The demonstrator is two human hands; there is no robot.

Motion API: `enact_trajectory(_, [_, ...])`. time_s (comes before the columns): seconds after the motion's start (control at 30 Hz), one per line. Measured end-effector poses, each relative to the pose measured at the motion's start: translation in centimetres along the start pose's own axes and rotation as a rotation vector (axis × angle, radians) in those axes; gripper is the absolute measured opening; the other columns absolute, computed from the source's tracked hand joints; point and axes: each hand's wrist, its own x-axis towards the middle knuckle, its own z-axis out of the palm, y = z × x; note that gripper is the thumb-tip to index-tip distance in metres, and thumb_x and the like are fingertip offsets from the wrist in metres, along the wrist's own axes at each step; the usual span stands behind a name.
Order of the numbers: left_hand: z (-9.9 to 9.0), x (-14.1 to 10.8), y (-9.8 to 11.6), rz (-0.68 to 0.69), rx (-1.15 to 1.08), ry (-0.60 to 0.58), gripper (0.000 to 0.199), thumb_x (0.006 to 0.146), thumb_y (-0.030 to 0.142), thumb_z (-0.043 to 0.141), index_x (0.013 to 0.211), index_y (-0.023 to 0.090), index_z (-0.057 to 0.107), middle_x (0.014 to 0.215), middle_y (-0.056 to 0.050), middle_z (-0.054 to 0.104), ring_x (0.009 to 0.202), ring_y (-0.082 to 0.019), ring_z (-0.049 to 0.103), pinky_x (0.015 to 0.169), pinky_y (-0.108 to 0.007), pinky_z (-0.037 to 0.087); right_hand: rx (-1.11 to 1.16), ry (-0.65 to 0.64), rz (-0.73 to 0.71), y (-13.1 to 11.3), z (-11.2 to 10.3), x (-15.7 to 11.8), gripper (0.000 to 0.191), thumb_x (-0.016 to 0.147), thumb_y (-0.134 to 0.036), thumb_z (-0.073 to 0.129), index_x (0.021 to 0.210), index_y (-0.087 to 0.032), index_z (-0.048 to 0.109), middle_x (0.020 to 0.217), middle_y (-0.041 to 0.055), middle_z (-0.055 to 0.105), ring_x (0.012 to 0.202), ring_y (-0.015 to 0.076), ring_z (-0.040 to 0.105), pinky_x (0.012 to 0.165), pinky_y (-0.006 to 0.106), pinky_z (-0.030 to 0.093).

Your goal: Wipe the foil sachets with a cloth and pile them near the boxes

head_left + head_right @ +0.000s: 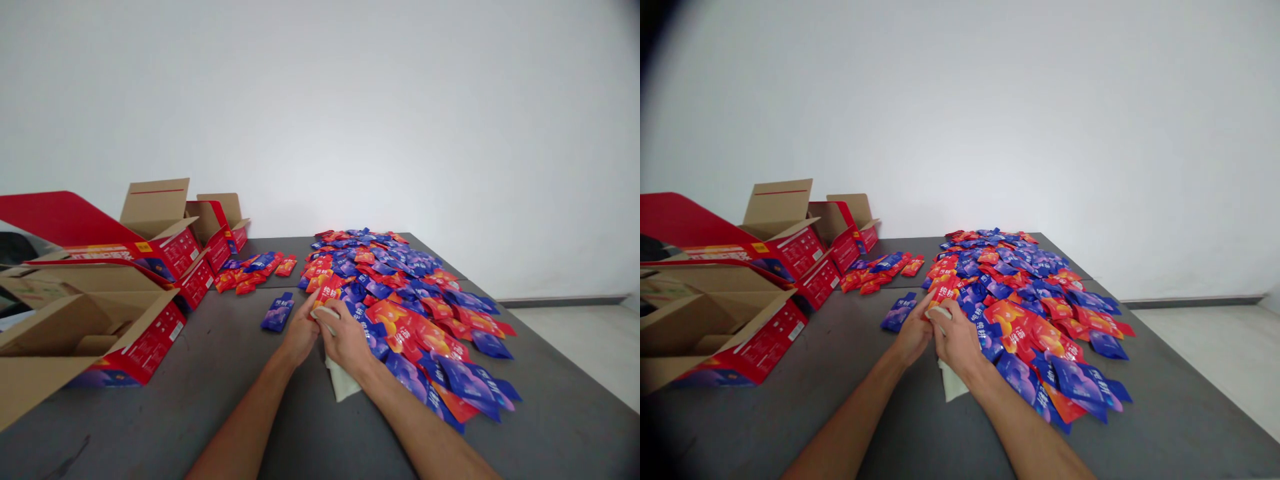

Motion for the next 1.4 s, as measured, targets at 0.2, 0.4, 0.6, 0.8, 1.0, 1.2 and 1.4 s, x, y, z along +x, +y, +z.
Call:
enact_trajectory(0.2, [0.1, 0.2, 0.2, -0.045, -0.014, 0.03, 0.09, 0.056, -0.002, 0.056, 0.143, 0.022, 0.054, 0.127, -0.008, 0.069, 0.111, -0.022, 0.064, 0.093, -0.031, 0.05, -0.052, 0.156, 0.089, 0.8, -0.5, 0.5, 0.028, 0.097, -0.025, 0.051, 0.117, -0.029, 0.07, 0.121, 0.0079, 0.059, 0.101, 0.0182, 0.064, 0.088, 0.029, 0.055])
enact_trajectory(0.4, [0.4, -0.1, 0.4, -0.086, -0.007, -0.035, 0.081, 0.057, 0.0, 0.06, 0.135, 0.021, 0.061, 0.134, -0.011, 0.065, 0.113, -0.028, 0.065, 0.09, -0.038, 0.054, -0.091, 0.299, 0.18, 2.5, -1.7, 0.8, 0.03, 0.099, -0.03, 0.05, 0.12, -0.027, 0.07, 0.12, 0.0102, 0.059, 0.104, 0.0204, 0.063, 0.092, 0.034, 0.056])
enact_trajectory(0.6, [-0.1, 0.1, 0.9, -0.068, 0.003, 0.071, 0.061, 0.067, 0.014, 0.064, 0.128, 0.016, 0.067, 0.124, -0.013, 0.07, 0.108, -0.027, 0.067, 0.092, -0.038, 0.052, -0.015, 0.216, 0.094, 2.3, -0.1, 0.5, 0.028, 0.098, -0.026, 0.051, 0.117, -0.026, 0.07, 0.118, 0.0097, 0.06, 0.103, 0.0194, 0.064, 0.092, 0.032, 0.056])
enact_trajectory(0.8, [-0.6, 0.6, 1.3, 0.059, 0.367, 0.184, 0.043, 0.079, 0.024, 0.062, 0.12, 0.016, 0.072, 0.119, -0.009, 0.073, 0.11, -0.026, 0.066, 0.104, -0.041, 0.045, 0.026, 0.108, 0.062, 2.2, 0.9, 0.1, 0.028, 0.097, -0.025, 0.051, 0.118, -0.027, 0.069, 0.116, 0.0083, 0.06, 0.099, 0.0177, 0.065, 0.09, 0.03, 0.056])
enact_trajectory(1.0, [-1.7, 1.0, 1.5, 0.353, 0.871, 0.305, 0.044, 0.089, 0.019, 0.048, 0.13, 0.023, 0.066, 0.136, -0.006, 0.064, 0.128, -0.023, 0.054, 0.114, -0.038, 0.035, -0.023, 0.073, 0.114, 2.8, 1.3, 0.1, 0.027, 0.096, -0.027, 0.053, 0.116, -0.027, 0.07, 0.113, 0.0078, 0.062, 0.094, 0.018, 0.065, 0.089, 0.031, 0.056])
enact_trajectory(1.2, [-4.4, 1.7, 0.2, 0.356, 1.349, 0.377, 0.046, 0.09, 0.017, 0.047, 0.134, 0.017, 0.06, 0.135, -0.014, 0.06, 0.127, -0.026, 0.052, 0.112, -0.04, 0.037, -0.045, 0.073, 0.142, 3.5, 1.9, 0.1, 0.025, 0.096, -0.03, 0.054, 0.113, -0.026, 0.072, 0.11, 0.007, 0.063, 0.094, 0.0176, 0.066, 0.089, 0.03, 0.054])
enact_trajectory(1.4, [-5.6, 1.4, 0.0, 0.114, 1.707, 0.455, 0.036, 0.088, 0.02, 0.052, 0.12, 0.022, 0.07, 0.125, -0.014, 0.063, 0.118, -0.029, 0.054, 0.103, -0.043, 0.039, -0.07, 0.052, 0.179, 3.6, 2.1, 0.2, 0.024, 0.097, -0.03, 0.054, 0.112, -0.026, 0.072, 0.11, 0.0063, 0.063, 0.093, 0.0168, 0.066, 0.089, 0.029, 0.053])
